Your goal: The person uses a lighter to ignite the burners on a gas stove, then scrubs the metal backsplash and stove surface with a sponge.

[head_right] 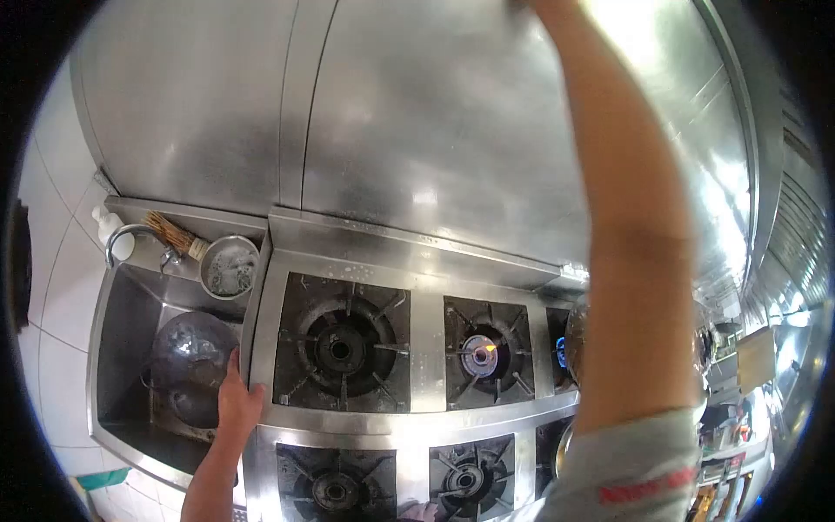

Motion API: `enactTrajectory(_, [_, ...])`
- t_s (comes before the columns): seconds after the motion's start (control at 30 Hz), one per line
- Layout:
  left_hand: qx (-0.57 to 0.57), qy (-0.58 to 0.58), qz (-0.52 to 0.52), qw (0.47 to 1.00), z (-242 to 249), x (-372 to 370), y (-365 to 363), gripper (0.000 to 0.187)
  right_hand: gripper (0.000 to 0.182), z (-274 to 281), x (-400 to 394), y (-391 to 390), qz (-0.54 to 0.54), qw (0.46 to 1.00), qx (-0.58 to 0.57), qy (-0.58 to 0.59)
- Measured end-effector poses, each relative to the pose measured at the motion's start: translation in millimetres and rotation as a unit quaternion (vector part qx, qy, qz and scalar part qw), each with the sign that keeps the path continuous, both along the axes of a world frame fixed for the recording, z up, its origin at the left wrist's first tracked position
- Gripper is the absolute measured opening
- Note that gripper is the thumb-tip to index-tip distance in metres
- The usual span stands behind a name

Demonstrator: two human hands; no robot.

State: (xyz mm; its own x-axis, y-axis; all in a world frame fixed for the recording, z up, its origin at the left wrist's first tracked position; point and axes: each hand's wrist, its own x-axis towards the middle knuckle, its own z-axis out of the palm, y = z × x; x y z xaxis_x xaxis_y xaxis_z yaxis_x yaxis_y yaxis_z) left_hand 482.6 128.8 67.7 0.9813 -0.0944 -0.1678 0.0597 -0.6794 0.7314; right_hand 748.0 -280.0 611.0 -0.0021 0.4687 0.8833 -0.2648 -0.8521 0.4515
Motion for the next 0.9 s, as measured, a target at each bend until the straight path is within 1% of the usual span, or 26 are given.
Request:
enactTrajectory(0.03, [-0.007,0.001,-0.001,1.000,-3,-1,1,0.085,0.058,-49,-8,1,-0.017,1.000,-0.002,-0.009])
enactTrajectory(0.1, [0.004,-0.008,-0.001,1.000,-8,-2,1,0.083,0.056,-168,-16,-20,-0.138,0.984,0.006,0.114])
enactTrajectory(0.13, [0.012,-0.022,-0.001,1.000,-9,-4,2,0.081,0.062,-235,-38,-26,-0.002,0.987,-0.048,0.156])
enactTrajectory(0.17, [0.014,-0.018,0.000,1.000,-8,-4,1,0.081,0.067,-292,-66,-34,-0.075,0.943,-0.044,0.323])
enactTrajectory(0.2, [0.011,-0.005,0.000,1.000,-3,-3,0,0.080,0.068,-348,-88,-51,-0.130,0.886,-0.097,0.435])
enactTrajectory(0.23, [0.008,0.006,0.002,1.000,0,-4,-1,0.080,0.065,-383,-119,-69,-0.167,0.816,-0.115,0.542])
enactTrajectory(0.27, [0.012,0.006,0.005,1.000,0,-8,-1,0.080,0.066,-410,-138,-93,-0.141,0.798,-0.100,0.577])
enactTrajectory(0.33, [0.014,-0.034,0.001,0.999,-2,-7,-3,0.079,0.067,-389,-154,-115,-0.136,0.808,-0.071,0.568])
enactTrajectory(0.37, [0.017,-0.040,-0.009,0.999,-6,-6,-2,0.079,0.067,-365,-160,-126,-0.136,0.819,-0.046,0.555])
enactTrajectory(0.4, [0.032,-0.043,-0.009,0.999,-13,-7,1,0.079,0.070,-326,-158,-136,-0.147,0.861,-0.035,0.485])
enactTrajectory(0.43, [0.048,-0.042,-0.007,0.998,-17,-6,-1,0.078,0.072,-277,-155,-149,-0.131,0.912,-0.009,0.388])
enactTrajectory(0.47, [0.052,-0.043,-0.013,0.998,-16,-3,-6,0.078,0.068,-231,-145,-170,-0.043,0.967,0.010,0.251])
enactTrajectory(0.5, [0.076,-0.019,-0.008,0.997,-14,-1,-8,0.078,0.063,-179,-136,-188,-0.074,0.988,0.052,0.128])
enactTrajectory(0.53, [0.102,0.007,0.006,0.995,-13,-4,-7,0.078,0.057,-139,-108,-225,-0.099,0.985,0.140,0.016])
enactTrajectory(0.57, [0.102,-0.013,0.005,0.995,-18,-5,-6,0.079,0.057,-98,-99,-246,-0.081,0.984,0.154,0.024])
enactTrajectory(0.6, [0.108,-0.031,0.012,0.994,-25,-4,-3,0.080,0.069,-59,-94,-262,-0.153,0.962,0.225,0.000])
enactTrajectory(0.63, [0.141,-0.039,-0.006,0.989,-23,-2,-4,0.084,0.084,-40,-87,-269,-0.223,0.929,0.294,-0.009])
enactTrajectory(0.67, [0.161,0.000,0.010,0.987,-1,-3,-15,0.086,0.088,-43,-72,-235,-0.143,0.912,0.385,-0.025])
enactTrajectory(0.7, [0.132,0.043,0.012,0.990,10,-3,-17,0.086,0.094,-87,-113,-163,-0.037,0.957,0.288,0.028])
enactTrajectory(0.73, [0.151,-0.021,0.001,0.988,-8,-2,-10,0.084,0.099,-96,-84,-171,0.005,0.971,0.231,0.057])
enactTrajectory(0.77, [0.135,-0.067,0.001,0.989,-5,-3,-10,0.082,0.096,-120,-80,-146,0.013,0.978,0.179,0.109])
enactTrajectory(0.83, [0.141,-0.125,0.060,0.980,-3,19,-13,0.074,0.088,-159,-63,-118,0.039,0.984,0.097,0.141])
enactTrajectory(0.87, [0.124,-0.127,0.082,0.981,19,43,-19,0.068,0.088,-170,-59,-113,0.049,0.982,0.109,0.143])
enactTrajectory(0.9, [0.101,-0.130,0.098,0.982,39,73,-25,0.063,0.086,-177,-59,-110,0.052,0.984,0.092,0.144])
